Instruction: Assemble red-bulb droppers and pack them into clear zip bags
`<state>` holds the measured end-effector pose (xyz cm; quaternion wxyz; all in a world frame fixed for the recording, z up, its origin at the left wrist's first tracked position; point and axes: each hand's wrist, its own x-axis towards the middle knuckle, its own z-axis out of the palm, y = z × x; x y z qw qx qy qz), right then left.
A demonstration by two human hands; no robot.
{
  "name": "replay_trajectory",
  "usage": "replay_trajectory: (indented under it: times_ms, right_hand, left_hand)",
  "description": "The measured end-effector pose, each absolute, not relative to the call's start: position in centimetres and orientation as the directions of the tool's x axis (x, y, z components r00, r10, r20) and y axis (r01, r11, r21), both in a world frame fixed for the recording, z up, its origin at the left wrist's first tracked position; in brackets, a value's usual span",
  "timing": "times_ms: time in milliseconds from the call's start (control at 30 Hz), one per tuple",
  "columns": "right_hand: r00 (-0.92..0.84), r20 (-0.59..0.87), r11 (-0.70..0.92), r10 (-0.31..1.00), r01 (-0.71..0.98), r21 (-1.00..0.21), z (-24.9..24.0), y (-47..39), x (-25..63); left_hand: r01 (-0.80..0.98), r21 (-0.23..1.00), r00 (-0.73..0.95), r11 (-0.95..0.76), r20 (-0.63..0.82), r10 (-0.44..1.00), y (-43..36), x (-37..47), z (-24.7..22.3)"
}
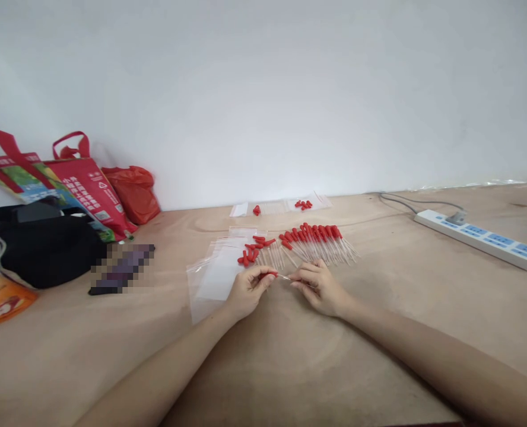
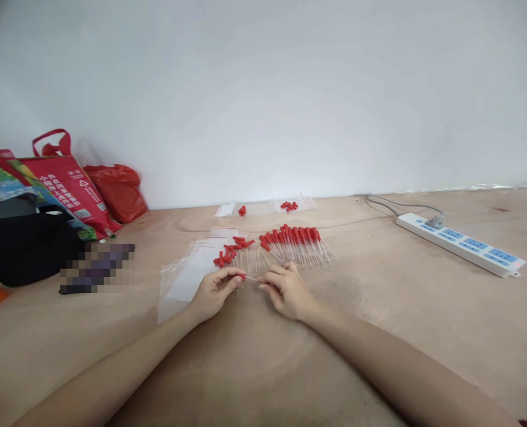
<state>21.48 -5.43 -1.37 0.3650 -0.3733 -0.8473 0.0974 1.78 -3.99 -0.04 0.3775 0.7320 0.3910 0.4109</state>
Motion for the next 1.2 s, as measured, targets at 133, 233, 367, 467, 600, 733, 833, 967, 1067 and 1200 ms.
replay_trajectory:
  times_ms: [133,233,367,467,600,733,833,967,1067,1200]
  right_hand:
    - [-0.501,0.533,0.727,0.682,0.54,-0.423,-1.3,-5.2,21.9]
    - [-0.507,0.544,0.734,0.668,0.569,-0.371,-1.1,-5.2,22.1]
    - [-0.513,0.587,0.748,0.626,0.607,-0.268,-0.7,-5.5,21.9]
    - [-0.531,0.611,0.758,0.588,0.625,-0.187,-0.6,-5.9,21.7]
    - [-0.541,0.613,0.759,0.576,0.633,-0.155,-0.5,-6.0,21.4]
    - [-0.529,0.578,0.746,0.622,0.623,-0.233,-0.6,-6.1,21.0]
    - [-0.53,0.536,0.735,0.657,0.611,-0.296,-0.7,-6.2,20.8]
    - [-0.533,0.481,0.706,0.696,0.63,-0.324,-0.3,-6.2,20.6]
    - [-0.546,0.426,0.676,0.722,0.688,-0.264,0.3,-6.1,20.6]
    - [-0.372,0.377,0.495,0.848,0.811,-0.313,1.1,-4.7,21.1]
  left_hand:
    - [0.334,0.79,0.413,-0.514,0.367,0.833,-4.2,1.6,0.1]
    - [0.4,0.687,0.443,-0.607,0.434,0.784,-4.3,1.5,0.1]
    - [0.437,0.544,0.479,-0.716,0.533,0.697,-4.6,1.5,0.2]
    - [0.422,0.478,0.521,-0.77,0.567,0.638,-4.8,1.5,0.3]
    - [0.406,0.415,0.575,-0.815,0.577,0.58,-4.9,1.6,0.3]
    - [0.388,0.382,0.592,-0.839,0.595,0.544,-4.9,1.7,0.2]
    - [0.374,0.366,0.618,-0.852,0.587,0.523,-4.8,1.7,0.2]
    - [0.391,0.326,0.635,-0.861,0.581,0.509,-4.3,1.5,0.4]
    - [0.423,0.29,0.632,-0.859,0.585,0.509,-3.7,1.1,0.7]
    - [0.543,0.321,0.554,-0.776,0.557,0.618,-2.7,0.1,1.1]
